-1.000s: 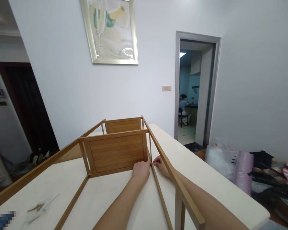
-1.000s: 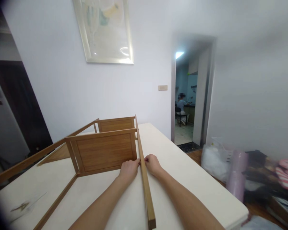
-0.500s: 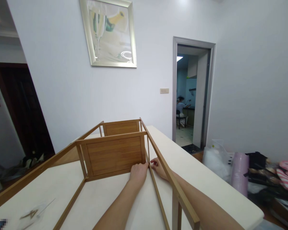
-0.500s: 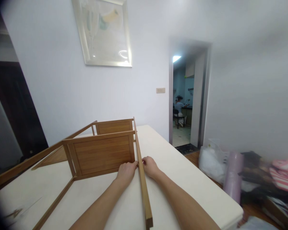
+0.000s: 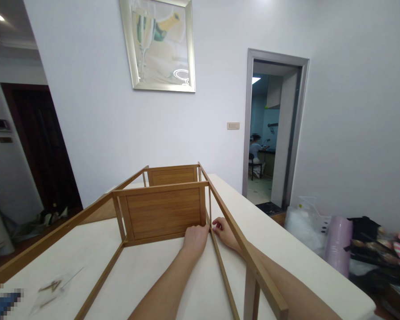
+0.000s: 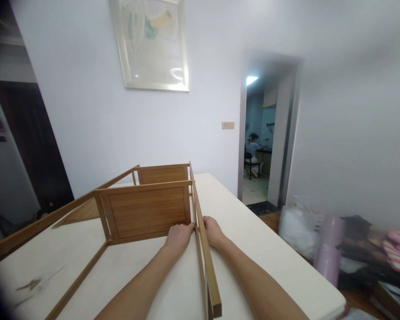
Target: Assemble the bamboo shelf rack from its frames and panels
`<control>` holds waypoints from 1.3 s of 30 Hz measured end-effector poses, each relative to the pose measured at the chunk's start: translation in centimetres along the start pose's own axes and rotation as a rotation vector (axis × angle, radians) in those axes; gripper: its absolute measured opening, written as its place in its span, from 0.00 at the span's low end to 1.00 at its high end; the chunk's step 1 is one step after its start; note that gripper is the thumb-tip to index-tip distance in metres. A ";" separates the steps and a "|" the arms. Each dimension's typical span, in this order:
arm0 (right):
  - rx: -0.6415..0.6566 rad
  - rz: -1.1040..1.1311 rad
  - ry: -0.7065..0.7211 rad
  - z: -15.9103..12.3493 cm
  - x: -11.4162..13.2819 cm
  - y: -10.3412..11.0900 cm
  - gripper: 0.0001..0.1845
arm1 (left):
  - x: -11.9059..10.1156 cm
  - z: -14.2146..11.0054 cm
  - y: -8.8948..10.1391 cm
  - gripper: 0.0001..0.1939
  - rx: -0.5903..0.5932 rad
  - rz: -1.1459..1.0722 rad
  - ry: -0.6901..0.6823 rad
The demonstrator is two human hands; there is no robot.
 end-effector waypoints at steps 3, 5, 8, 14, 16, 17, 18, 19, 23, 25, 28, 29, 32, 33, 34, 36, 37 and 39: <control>0.000 -0.005 -0.026 -0.1 -0.3 0.0 0.06 | 0.1 0.0 0.0 0.18 -0.003 -0.008 -0.001; 0.000 -0.014 -0.044 -0.1 -0.3 0.1 0.04 | 0.1 0.1 0.0 0.18 -0.005 -0.017 -0.004; -0.005 -0.026 -0.064 -0.1 0.1 0.3 0.05 | 0.3 0.2 0.0 0.18 -0.012 -0.026 -0.004; -0.024 -0.052 -0.112 -0.1 0.9 0.5 0.07 | 0.3 0.4 -0.1 0.18 -0.020 -0.020 -0.003; -0.027 -0.053 -0.128 -0.2 0.8 0.6 0.08 | 0.3 0.3 0.0 0.18 -0.030 -0.019 -0.012; -0.030 -0.055 -0.135 -0.3 0.7 0.7 0.09 | 0.2 0.3 0.0 0.18 -0.034 -0.019 -0.017; -0.032 -0.058 -0.140 -0.3 0.7 0.7 0.08 | 0.2 0.3 0.1 0.18 -0.037 -0.020 -0.021; -0.033 -0.062 -0.143 -0.4 0.6 0.8 0.07 | 0.2 0.3 0.1 0.17 -0.037 -0.021 -0.025; -0.028 -0.078 -0.130 -0.4 0.7 0.8 0.06 | 0.2 0.4 0.0 0.17 -0.029 -0.024 -0.024; -0.024 -0.087 -0.116 -0.3 0.8 0.6 0.07 | 0.2 0.5 -0.1 0.17 -0.027 -0.024 -0.021; -0.017 -0.095 -0.096 -0.1 0.7 0.4 0.09 | 0.2 0.6 -0.2 0.17 -0.026 -0.021 -0.018; -0.018 -0.094 -0.091 -0.1 0.6 0.4 0.09 | 0.2 0.5 -0.2 0.17 -0.024 -0.020 -0.016; -0.032 -0.077 -0.087 -0.2 0.3 0.6 0.07 | 0.2 0.5 -0.3 0.17 -0.019 -0.016 -0.005; -0.036 -0.069 -0.087 -0.3 0.2 0.7 0.08 | 0.2 0.5 -0.3 0.17 -0.018 -0.014 0.000; -0.038 -0.062 -0.086 -0.3 0.2 0.7 0.08 | 0.2 0.5 -0.4 0.18 -0.017 -0.013 0.004; -0.039 -0.053 -0.083 -0.4 0.1 0.7 0.07 | 0.2 0.5 -0.4 0.18 -0.015 -0.008 0.011; -0.039 -0.051 -0.080 -0.4 0.2 0.7 0.07 | 0.2 0.5 -0.4 0.18 -0.015 -0.006 0.014; -0.042 -0.049 -0.072 -0.3 0.3 0.7 0.07 | 0.1 0.6 -0.4 0.18 -0.014 -0.003 0.019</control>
Point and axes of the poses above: each hand's wrist, its own z-axis towards the middle knuckle, its own y-axis out of the back of the hand, x = y × z, the point moved 10 cm from there along z, towards the middle knuckle, and after that the axes turned 6 degrees about -y, right-handed, at the moved point
